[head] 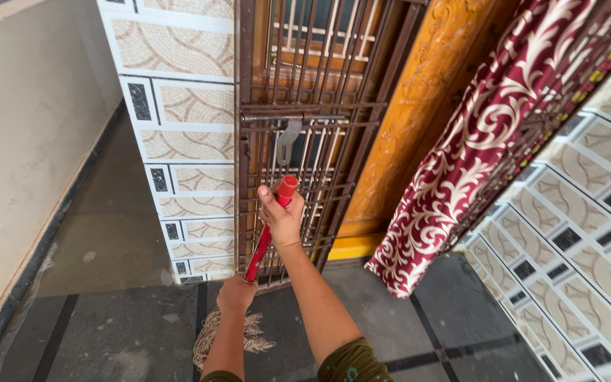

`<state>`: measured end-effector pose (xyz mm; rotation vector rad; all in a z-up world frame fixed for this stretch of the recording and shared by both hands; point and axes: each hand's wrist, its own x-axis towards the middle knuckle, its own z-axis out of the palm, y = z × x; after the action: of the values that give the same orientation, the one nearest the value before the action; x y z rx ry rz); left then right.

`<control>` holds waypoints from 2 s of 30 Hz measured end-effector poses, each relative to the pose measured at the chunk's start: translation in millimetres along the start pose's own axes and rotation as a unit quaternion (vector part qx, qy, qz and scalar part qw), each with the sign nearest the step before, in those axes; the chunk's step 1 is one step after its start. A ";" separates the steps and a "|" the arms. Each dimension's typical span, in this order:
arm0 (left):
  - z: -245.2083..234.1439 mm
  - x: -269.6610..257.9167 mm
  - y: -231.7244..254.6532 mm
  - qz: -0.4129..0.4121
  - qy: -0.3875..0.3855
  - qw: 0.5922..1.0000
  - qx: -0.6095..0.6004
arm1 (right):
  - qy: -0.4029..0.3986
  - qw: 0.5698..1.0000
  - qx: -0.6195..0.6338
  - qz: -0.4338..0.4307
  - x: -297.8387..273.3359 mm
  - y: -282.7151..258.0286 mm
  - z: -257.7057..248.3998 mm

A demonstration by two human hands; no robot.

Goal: The person mops a tiled floor by pushing a mop to collect standing water and eventually dipping the mop into a bucket.

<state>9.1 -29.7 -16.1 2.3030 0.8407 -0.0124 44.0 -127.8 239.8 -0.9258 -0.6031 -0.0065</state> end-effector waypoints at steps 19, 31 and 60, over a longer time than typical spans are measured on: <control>-39.4 -52.1 -69.3 0.033 -0.033 0.999 0.022 | -0.015 0.996 -0.077 0.033 -94.3 -14.4 81.7; -47.1 -78.7 -89.6 0.017 0.017 1.000 0.008 | -0.085 0.987 -0.060 0.124 -99.1 -25.3 106.3; -31.4 -80.2 -104.4 -0.039 0.027 0.999 0.016 | -0.245 0.946 -0.207 0.050 -156.2 -26.2 65.4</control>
<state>-120.9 2.4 -35.8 2.3078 0.9638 0.0037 -125.0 -133.3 212.2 -1.3817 -1.0405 0.2009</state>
